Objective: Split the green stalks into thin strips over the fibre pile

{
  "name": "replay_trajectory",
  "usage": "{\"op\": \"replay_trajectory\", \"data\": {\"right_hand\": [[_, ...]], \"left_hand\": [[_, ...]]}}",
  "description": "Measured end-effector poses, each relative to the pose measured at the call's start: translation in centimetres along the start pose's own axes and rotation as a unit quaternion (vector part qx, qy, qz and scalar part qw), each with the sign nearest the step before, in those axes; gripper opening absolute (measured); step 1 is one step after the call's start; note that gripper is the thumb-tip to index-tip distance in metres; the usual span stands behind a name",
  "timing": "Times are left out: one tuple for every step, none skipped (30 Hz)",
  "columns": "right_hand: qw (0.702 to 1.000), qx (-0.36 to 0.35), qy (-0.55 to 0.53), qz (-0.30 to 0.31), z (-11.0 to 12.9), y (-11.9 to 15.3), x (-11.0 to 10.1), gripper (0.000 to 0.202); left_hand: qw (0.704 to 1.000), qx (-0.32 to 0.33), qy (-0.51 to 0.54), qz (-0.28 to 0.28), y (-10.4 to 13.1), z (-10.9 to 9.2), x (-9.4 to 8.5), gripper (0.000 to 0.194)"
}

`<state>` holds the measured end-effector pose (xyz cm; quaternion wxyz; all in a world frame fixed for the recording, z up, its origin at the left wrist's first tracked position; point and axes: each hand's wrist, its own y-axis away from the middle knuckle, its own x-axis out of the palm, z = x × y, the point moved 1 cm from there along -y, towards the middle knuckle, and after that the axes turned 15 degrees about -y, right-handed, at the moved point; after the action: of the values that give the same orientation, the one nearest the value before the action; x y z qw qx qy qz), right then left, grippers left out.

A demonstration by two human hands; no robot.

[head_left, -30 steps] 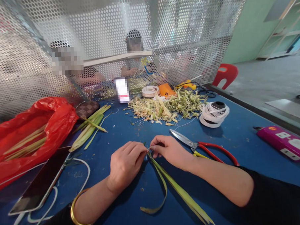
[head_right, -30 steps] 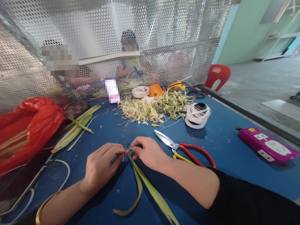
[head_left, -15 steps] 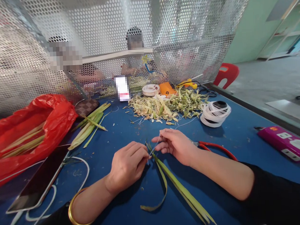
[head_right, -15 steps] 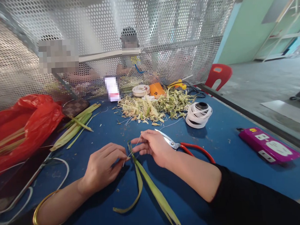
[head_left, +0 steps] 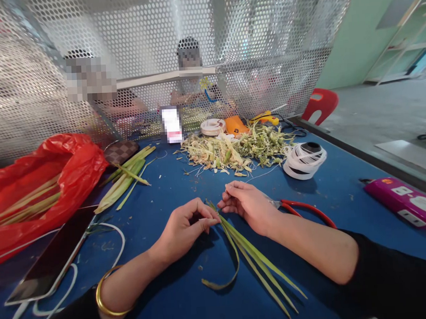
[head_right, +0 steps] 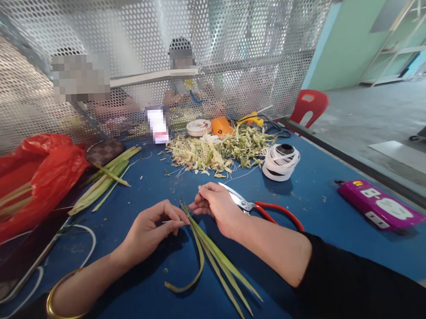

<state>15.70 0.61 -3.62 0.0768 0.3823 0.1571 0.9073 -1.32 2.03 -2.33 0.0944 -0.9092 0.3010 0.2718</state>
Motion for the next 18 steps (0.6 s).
{"op": "replay_trajectory", "data": {"right_hand": [[1.0,-0.008,0.002,0.009,-0.01,0.03,0.0,0.02],[1.0,-0.017,0.004,0.018,-0.02,0.06,-0.01,0.022],[0.999,-0.025,0.004,0.026,-0.04,0.09,-0.03,0.025],[0.999,-0.032,0.004,0.032,-0.07,0.12,-0.04,0.027],[0.999,-0.039,0.005,0.037,-0.1,0.13,-0.06,0.029],[0.998,-0.043,0.005,0.038,-0.14,0.14,-0.07,0.03],[0.998,-0.045,0.006,0.037,-0.19,0.13,-0.08,0.031],[0.998,-0.047,0.006,0.036,-0.22,0.11,-0.08,0.031],[0.998,-0.05,0.006,0.035,-0.23,0.09,-0.08,0.031],[0.998,-0.053,0.005,0.034,-0.23,0.07,-0.07,0.032],[0.998,-0.055,0.005,0.034,-0.21,0.06,-0.06,0.032],[0.998,-0.056,0.005,0.035,-0.19,0.06,-0.04,0.032],[0.998,-0.056,0.006,0.037,-0.17,0.06,-0.03,0.033],[0.998,-0.056,0.008,0.039,-0.16,0.08,-0.03,0.033],[0.998,-0.054,0.009,0.04,-0.16,0.1,-0.03,0.033],[0.998,-0.054,0.011,0.042,-0.18,0.12,-0.03,0.034],[0.997,-0.054,0.013,0.044,-0.21,0.13,-0.03,0.034],[0.997,-0.055,0.015,0.046,-0.23,0.13,-0.04,0.034]], "left_hand": [[1.0,-0.023,0.019,-0.003,-0.08,0.0,0.03,0.017],[0.999,-0.04,0.03,-0.003,-0.15,0.02,0.02,0.017],[0.998,-0.054,0.035,-0.001,-0.21,0.05,-0.01,0.016],[0.997,-0.064,0.037,0.003,-0.26,0.09,-0.07,0.016],[0.997,-0.072,0.039,0.008,-0.3,0.13,-0.14,0.016],[0.996,-0.078,0.042,0.012,-0.33,0.16,-0.2,0.016],[0.996,-0.082,0.043,0.014,-0.35,0.19,-0.25,0.016],[0.995,-0.084,0.044,0.016,-0.38,0.21,-0.29,0.016],[0.995,-0.087,0.044,0.018,-0.41,0.22,-0.31,0.016],[0.995,-0.089,0.042,0.02,-0.45,0.22,-0.32,0.016],[0.995,-0.091,0.039,0.022,-0.5,0.22,-0.32,0.016],[0.995,-0.093,0.034,0.024,-0.54,0.2,-0.32,0.015],[0.995,-0.097,0.03,0.026,-0.58,0.17,-0.31,0.015],[0.994,-0.1,0.024,0.027,-0.62,0.14,-0.31,0.015],[0.994,-0.103,0.018,0.029,-0.65,0.1,-0.32,0.015],[0.994,-0.105,0.012,0.032,-0.68,0.06,-0.33,0.015],[0.994,-0.106,0.008,0.034,-0.7,0.03,-0.35,0.015],[0.994,-0.107,0.005,0.037,-0.72,0.0,-0.37,0.015]]}}
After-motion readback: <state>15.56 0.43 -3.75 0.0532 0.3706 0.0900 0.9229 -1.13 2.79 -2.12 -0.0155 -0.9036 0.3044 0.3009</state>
